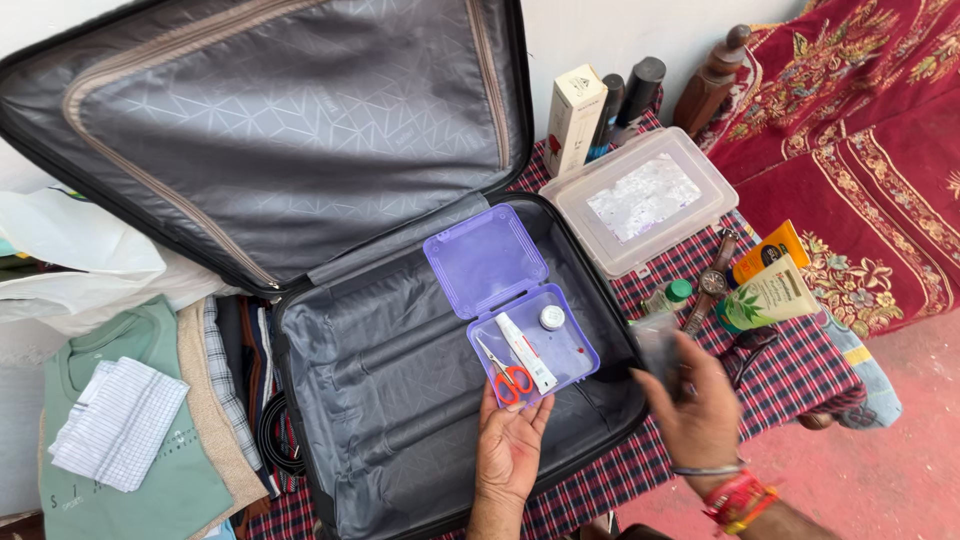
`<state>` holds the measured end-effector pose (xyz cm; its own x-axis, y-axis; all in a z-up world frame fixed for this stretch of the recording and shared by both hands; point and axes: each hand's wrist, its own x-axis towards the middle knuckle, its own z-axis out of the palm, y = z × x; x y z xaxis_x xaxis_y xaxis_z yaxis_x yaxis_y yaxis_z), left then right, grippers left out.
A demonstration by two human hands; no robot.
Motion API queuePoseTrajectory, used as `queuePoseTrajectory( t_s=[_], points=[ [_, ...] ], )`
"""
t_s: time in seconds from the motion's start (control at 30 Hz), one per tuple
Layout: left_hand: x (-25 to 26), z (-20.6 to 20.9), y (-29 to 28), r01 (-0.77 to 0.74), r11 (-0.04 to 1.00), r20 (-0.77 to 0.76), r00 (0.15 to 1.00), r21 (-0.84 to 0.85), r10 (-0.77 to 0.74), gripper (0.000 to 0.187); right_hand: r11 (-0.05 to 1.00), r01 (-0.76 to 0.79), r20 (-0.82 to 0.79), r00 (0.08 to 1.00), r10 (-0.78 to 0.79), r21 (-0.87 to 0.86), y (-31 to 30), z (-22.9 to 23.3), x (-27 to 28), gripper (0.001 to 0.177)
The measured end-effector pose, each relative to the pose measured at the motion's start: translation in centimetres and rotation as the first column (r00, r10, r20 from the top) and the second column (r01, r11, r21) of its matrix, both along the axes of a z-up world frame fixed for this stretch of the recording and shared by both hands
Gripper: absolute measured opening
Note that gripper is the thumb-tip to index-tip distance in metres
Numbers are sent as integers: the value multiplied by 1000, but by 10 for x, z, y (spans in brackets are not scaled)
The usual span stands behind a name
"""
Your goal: The person packs a suitcase by coiling a black belt and placing it inside. They then open a small purple container, add a pair of scissors and a tube of cream, close it, and place it in the suitcase. Finally, they place a larger clear container with toiletries into the suitcase.
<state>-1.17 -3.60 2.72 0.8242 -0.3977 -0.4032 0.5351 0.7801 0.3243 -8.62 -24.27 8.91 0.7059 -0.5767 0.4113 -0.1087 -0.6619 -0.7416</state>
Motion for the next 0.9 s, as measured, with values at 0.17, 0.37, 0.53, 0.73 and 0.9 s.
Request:
queuePoseTrajectory(
  t_s=[0.17,0.37,0.53,0.73,0.9],
  points=[
    [-1,-4,0,-14,1000,11,1000,-5,14,76,983,-139,-148,982,121,-119,40,31,53,53],
    [-2,-3,1,-11,1000,11,1000,13,11,76,934,-218,-269,953,140,-285,67,25,86,48],
    [-2,-1,1,-4,1000,6,1000,6,4,77,926,-278,-366,914,173,-256,69,14,90,52],
    [-3,-1,0,16,1000,2,1000,8,-16,76,867,-264,-311,941,135,-422,65,12,87,49],
    [-3,-7,-1,-4,1000,12,1000,7,4,76,840,-270,-276,949,150,-472,66,16,89,45]
  ],
)
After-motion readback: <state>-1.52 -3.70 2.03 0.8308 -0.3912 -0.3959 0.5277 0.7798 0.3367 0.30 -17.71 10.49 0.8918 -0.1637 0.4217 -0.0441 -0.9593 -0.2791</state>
